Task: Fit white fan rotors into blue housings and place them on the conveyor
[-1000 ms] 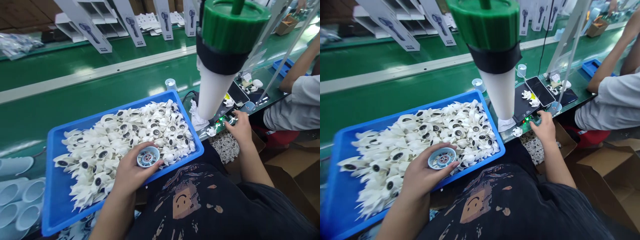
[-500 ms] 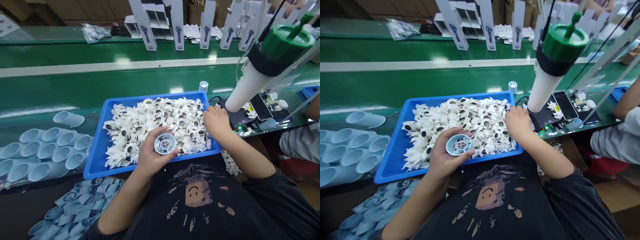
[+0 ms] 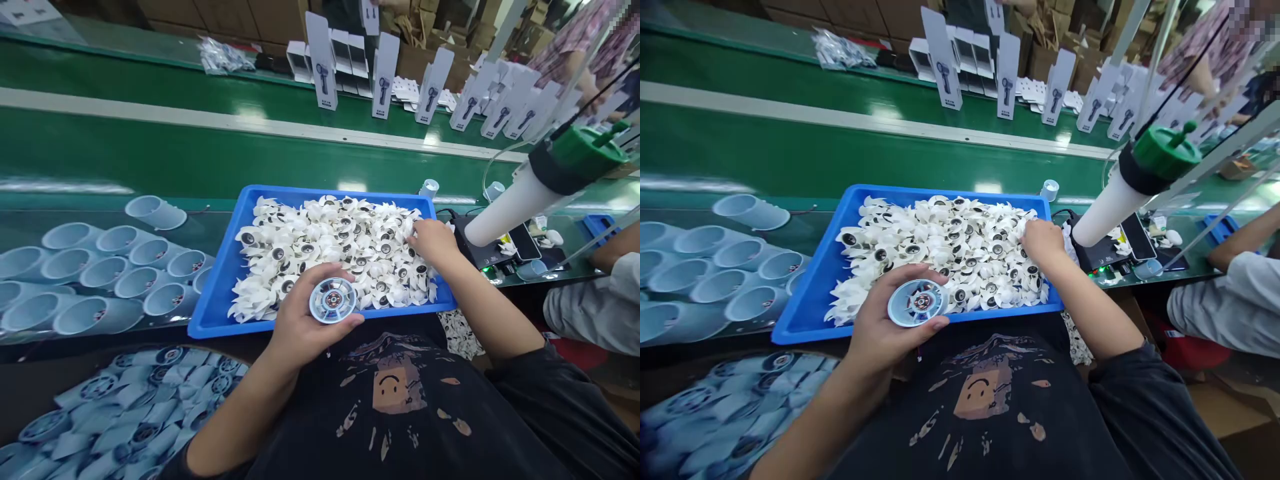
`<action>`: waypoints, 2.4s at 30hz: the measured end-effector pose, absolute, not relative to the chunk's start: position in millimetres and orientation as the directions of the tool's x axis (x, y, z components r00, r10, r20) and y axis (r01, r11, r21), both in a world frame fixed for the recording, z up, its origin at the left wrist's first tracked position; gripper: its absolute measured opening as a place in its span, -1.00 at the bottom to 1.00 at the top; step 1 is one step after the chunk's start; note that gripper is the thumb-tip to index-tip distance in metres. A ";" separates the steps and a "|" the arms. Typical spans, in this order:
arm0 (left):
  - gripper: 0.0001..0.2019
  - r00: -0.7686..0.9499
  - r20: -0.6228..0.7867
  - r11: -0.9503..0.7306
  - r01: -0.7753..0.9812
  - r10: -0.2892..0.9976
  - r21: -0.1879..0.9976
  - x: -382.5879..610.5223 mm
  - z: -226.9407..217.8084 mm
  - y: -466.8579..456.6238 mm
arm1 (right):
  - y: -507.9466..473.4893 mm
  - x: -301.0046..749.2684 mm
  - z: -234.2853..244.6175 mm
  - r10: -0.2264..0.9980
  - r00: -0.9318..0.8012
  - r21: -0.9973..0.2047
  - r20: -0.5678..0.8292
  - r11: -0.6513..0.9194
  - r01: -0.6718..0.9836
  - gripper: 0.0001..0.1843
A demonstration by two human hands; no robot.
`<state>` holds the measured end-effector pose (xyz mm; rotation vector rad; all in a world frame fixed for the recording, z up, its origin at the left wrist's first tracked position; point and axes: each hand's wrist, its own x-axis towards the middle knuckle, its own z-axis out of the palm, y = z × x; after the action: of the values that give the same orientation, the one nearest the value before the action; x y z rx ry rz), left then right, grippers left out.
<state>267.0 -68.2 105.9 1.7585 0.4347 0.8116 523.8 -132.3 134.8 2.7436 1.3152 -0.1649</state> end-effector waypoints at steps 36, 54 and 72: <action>-0.70 0.637 0.688 -0.893 0.003 0.349 0.451 265.8 108.8 -83.6 | -162.6 423.7 167.2 0.936 -0.189 -0.532 0.297 0.326 0.781 -0.92; -0.54 0.669 0.593 -0.823 0.050 0.448 0.565 269.8 107.7 -75.1 | -191.6 428.5 160.5 0.802 -0.139 -0.337 0.581 0.392 0.856 -0.50; -0.30 0.722 0.250 -0.594 0.270 0.646 0.758 355.5 152.9 61.8 | -267.9 482.0 109.8 0.729 0.195 -0.550 0.656 0.286 0.784 -0.88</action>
<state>355.5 61.8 152.9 2.2002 0.6901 0.6687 482.0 -267.9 109.8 2.8554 3.0336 0.1344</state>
